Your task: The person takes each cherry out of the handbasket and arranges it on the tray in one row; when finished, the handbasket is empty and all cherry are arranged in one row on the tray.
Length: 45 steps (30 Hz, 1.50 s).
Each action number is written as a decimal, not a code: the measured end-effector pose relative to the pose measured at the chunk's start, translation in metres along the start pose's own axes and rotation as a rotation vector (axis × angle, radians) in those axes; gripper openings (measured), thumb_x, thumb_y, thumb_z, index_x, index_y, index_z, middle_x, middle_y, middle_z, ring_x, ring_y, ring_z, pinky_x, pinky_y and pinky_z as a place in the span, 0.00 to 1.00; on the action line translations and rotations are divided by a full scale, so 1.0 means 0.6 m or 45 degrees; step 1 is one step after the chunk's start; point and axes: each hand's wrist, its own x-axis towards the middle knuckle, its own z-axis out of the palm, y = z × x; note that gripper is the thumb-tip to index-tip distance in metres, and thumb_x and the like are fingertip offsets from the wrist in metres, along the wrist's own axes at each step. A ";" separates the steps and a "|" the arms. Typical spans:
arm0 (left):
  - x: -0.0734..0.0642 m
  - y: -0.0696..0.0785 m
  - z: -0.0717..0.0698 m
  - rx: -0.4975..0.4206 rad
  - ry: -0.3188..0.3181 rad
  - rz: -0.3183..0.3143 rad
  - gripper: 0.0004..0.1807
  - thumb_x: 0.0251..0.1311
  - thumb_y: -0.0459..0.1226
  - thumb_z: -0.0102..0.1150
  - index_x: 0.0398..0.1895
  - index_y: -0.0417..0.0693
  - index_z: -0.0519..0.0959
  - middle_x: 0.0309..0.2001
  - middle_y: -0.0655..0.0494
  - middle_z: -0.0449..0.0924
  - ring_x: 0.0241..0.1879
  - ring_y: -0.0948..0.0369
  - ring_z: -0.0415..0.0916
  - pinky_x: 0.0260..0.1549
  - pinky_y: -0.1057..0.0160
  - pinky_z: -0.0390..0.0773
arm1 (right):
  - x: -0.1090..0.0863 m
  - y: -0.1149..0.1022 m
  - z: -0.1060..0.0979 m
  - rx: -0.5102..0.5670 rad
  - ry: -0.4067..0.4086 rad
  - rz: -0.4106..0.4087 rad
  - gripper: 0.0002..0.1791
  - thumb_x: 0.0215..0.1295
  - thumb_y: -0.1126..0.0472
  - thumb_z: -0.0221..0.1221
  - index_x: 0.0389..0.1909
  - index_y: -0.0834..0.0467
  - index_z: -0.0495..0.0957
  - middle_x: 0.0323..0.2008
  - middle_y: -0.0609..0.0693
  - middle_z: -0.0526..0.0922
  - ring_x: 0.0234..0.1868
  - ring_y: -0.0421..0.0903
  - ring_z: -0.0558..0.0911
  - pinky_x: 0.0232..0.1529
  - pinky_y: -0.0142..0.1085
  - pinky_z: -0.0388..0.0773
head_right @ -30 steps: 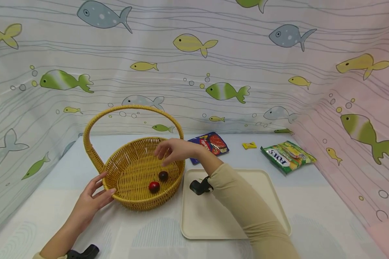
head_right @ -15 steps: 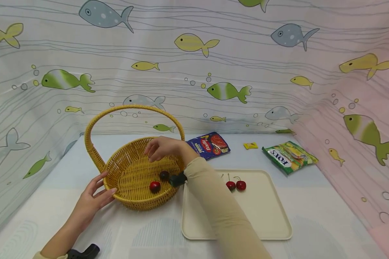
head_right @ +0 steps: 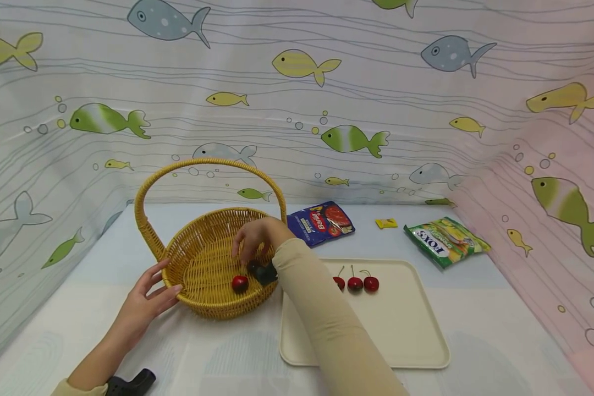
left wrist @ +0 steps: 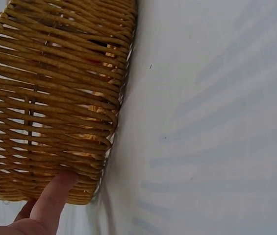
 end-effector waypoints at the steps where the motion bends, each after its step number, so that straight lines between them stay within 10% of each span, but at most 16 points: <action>1: 0.000 0.000 0.000 0.000 0.000 0.001 0.42 0.61 0.40 0.60 0.73 0.52 0.46 0.69 0.39 0.44 0.63 0.44 0.56 0.44 0.68 0.76 | 0.000 0.000 0.000 -0.014 -0.015 0.038 0.18 0.56 0.69 0.64 0.50 0.61 0.77 0.41 0.51 0.79 0.42 0.43 0.77 0.50 0.49 0.74; 10: 0.001 0.004 0.002 0.002 -0.009 0.011 0.42 0.61 0.40 0.60 0.73 0.52 0.46 0.68 0.38 0.44 0.64 0.43 0.56 0.45 0.68 0.75 | -0.003 0.002 0.000 -0.093 -0.086 0.212 0.19 0.56 0.74 0.61 0.48 0.57 0.79 0.42 0.52 0.75 0.39 0.45 0.76 0.46 0.42 0.77; 24: 0.001 0.003 -0.001 -0.025 -0.023 0.029 0.42 0.62 0.38 0.58 0.73 0.52 0.45 0.69 0.37 0.43 0.64 0.43 0.54 0.42 0.71 0.75 | 0.000 -0.011 0.002 -0.185 -0.155 0.167 0.16 0.58 0.75 0.59 0.47 0.61 0.79 0.42 0.53 0.76 0.39 0.44 0.79 0.43 0.34 0.77; 45: -0.002 0.005 0.002 -0.025 -0.009 0.001 0.42 0.60 0.40 0.60 0.73 0.50 0.46 0.69 0.38 0.43 0.64 0.43 0.55 0.42 0.70 0.75 | -0.103 -0.067 0.006 -0.517 -0.055 -0.154 0.16 0.56 0.70 0.63 0.47 0.58 0.79 0.39 0.50 0.80 0.39 0.41 0.77 0.39 0.31 0.75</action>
